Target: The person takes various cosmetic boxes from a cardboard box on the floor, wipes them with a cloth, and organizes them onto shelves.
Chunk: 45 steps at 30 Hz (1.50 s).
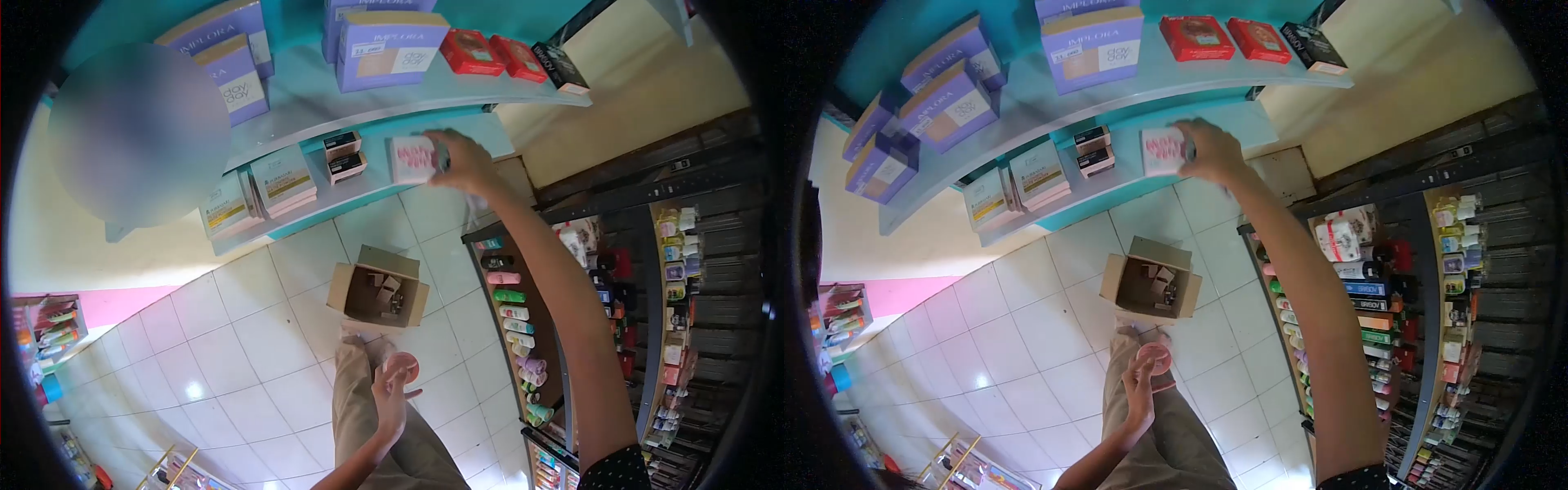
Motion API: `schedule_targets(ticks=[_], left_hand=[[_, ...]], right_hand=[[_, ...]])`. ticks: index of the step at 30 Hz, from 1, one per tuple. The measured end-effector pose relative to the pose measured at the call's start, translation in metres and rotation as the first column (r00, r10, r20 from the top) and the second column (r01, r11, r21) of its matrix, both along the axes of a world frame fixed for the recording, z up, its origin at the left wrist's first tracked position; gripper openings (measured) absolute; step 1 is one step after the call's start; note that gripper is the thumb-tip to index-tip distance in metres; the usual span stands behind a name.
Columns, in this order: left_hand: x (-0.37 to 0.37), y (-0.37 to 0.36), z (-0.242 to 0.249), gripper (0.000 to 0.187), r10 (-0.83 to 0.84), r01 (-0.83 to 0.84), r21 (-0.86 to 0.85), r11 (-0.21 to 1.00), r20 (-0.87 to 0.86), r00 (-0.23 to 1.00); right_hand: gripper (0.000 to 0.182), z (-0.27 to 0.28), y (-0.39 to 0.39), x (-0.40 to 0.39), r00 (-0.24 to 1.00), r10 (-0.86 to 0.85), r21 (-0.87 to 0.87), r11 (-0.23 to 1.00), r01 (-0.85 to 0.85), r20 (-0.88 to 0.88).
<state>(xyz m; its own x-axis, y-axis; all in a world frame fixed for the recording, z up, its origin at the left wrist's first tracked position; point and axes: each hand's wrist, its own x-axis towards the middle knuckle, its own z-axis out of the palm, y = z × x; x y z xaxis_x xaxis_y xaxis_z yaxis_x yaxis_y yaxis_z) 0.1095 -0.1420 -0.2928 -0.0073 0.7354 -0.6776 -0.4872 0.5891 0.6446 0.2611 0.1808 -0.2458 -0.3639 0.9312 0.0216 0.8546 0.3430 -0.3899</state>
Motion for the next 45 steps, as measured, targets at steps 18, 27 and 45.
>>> schedule_targets(ticks=[18,27,45], left_hand=[[-0.012,0.016,-0.032,0.018,-0.096,0.100,0.033,0.994,-0.099,0.990],[-0.016,0.013,-0.037,0.019,-0.164,0.165,-0.001,0.986,-0.117,0.979],[-0.019,0.003,-0.042,0.019,-0.123,0.126,0.015,0.992,-0.122,0.985]], right_hand=[[0.076,-0.005,0.050,-0.025,0.996,-0.021,-0.169,0.985,0.035,0.082],[0.080,-0.008,0.054,-0.029,0.982,0.104,-0.190,0.979,-0.073,0.156],[0.055,-0.032,0.046,-0.031,0.986,-0.039,0.399,0.917,-0.028,0.159]])
